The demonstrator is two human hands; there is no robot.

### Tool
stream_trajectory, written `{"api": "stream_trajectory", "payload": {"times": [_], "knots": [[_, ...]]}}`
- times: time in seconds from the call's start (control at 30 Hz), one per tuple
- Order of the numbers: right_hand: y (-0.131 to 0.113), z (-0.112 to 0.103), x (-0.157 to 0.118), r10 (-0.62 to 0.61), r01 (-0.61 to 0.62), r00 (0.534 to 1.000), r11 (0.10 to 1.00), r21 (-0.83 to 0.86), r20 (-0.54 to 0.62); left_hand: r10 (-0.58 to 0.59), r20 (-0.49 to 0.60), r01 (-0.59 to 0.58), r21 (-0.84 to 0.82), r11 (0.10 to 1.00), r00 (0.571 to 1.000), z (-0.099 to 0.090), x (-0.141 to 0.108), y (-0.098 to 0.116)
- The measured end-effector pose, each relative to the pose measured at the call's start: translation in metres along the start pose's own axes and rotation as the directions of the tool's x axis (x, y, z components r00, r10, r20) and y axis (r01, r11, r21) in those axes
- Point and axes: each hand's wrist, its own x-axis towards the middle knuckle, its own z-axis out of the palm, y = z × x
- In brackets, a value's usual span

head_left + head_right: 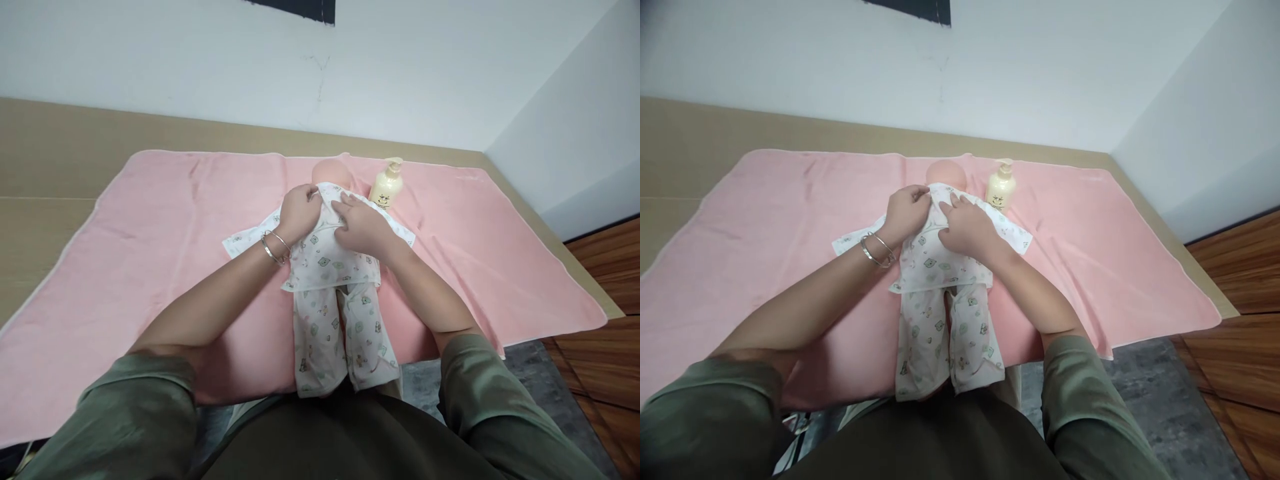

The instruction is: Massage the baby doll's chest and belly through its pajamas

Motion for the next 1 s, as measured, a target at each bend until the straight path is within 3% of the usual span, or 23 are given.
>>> {"api": "stream_trajectory", "payload": {"times": [0.1, 0.17, 0.23, 0.3, 0.37, 0.6, 0.73, 0.9, 1.0], "knots": [[0.023, -0.023, 0.001, 0.073, -0.063, 0.978, 0.996, 0.058, -0.197, 0.019, -0.025, -0.025, -0.272, 0.962, 0.999, 0.004, 0.011, 0.022], [0.047, -0.032, 0.008, 0.152, -0.132, 0.930, 0.988, 0.081, -0.336, 0.047, 0.024, -0.027, -0.533, 0.845, 0.999, 0.012, 0.018, 0.038], [0.072, -0.032, 0.018, 0.169, -0.148, 0.898, 0.985, 0.083, -0.406, 0.058, 0.163, 0.079, -0.722, 0.687, 0.985, 0.024, 0.027, 0.053], [0.091, -0.026, 0.028, 0.154, -0.135, 0.905, 0.988, 0.075, -0.397, 0.059, 0.308, 0.220, -0.790, 0.573, 0.950, 0.037, 0.038, 0.064], [0.099, -0.018, 0.034, 0.129, -0.121, 0.913, 0.992, 0.046, -0.388, 0.043, 0.365, 0.297, -0.815, 0.497, 0.930, 0.049, 0.051, 0.070], [0.074, -0.019, 0.040, 0.209, -0.254, 0.882, 0.966, -0.053, -0.423, 0.040, 0.440, 0.410, -0.863, 0.294, 0.897, 0.075, 0.072, 0.074], [0.068, -0.023, 0.045, 0.241, -0.293, 0.885, 0.953, -0.076, -0.398, 0.012, 0.415, 0.394, -0.874, 0.285, 0.910, 0.060, 0.056, 0.076], [0.073, -0.014, 0.044, 0.229, -0.303, 0.892, 0.943, -0.140, -0.390, -0.006, 0.351, 0.340, -0.904, 0.260, 0.937, 0.013, 0.013, 0.069], [0.073, -0.015, 0.040, 0.244, -0.322, 0.909, 0.926, -0.196, -0.339, -0.050, 0.365, 0.367, -0.902, 0.227, 0.930, -0.013, -0.014, 0.064]]}}
